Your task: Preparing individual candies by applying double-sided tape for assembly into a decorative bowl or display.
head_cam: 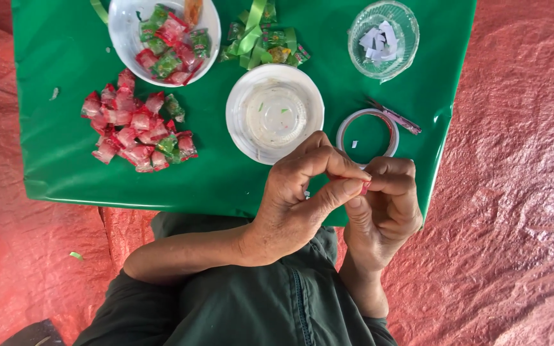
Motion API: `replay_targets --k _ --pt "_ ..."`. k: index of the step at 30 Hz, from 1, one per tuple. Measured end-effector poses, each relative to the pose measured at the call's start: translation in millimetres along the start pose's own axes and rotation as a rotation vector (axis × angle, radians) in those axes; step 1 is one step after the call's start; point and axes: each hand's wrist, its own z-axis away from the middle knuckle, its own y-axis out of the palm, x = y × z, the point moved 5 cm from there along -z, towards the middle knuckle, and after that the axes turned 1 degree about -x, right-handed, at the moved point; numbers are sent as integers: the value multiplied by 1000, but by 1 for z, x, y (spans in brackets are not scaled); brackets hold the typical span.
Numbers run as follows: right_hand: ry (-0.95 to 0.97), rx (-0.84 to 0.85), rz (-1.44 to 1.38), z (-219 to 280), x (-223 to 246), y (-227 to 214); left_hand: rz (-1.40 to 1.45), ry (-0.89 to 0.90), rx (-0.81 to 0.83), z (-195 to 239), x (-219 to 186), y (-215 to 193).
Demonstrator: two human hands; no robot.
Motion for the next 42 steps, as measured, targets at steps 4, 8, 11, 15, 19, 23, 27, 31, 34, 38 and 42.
replay_targets --k 4,8,11,15,19,23,27,31,34,38,42 --pt "30 54 -142 -2 2 16 14 0 -19 3 -5 -11" --pt "69 50 -208 -1 1 31 29 11 -50 5 -8 -25" --pt "89 78 -239 -4 1 42 57 -18 -72 6 -8 -37" --pt "118 150 -340 -11 1 57 233 -70 -76 6 -14 -50" --pt "173 170 -442 -15 2 67 282 -47 -103 7 -12 -58" --pt "152 160 -382 -16 0 67 81 -42 -80 3 -16 -60" --pt "107 119 -291 -15 -1 61 65 -83 -78 0 -11 -57" --pt "65 79 -162 -12 1 59 77 -52 -87 -3 -12 -56" --pt "60 85 -177 -12 -2 57 81 -63 -79 -3 -12 -54" --pt "48 75 -182 -12 -1 56 86 -67 -81 -2 -13 -53" --pt "22 64 -109 -12 -1 57 41 -36 -90 -3 -10 -49"
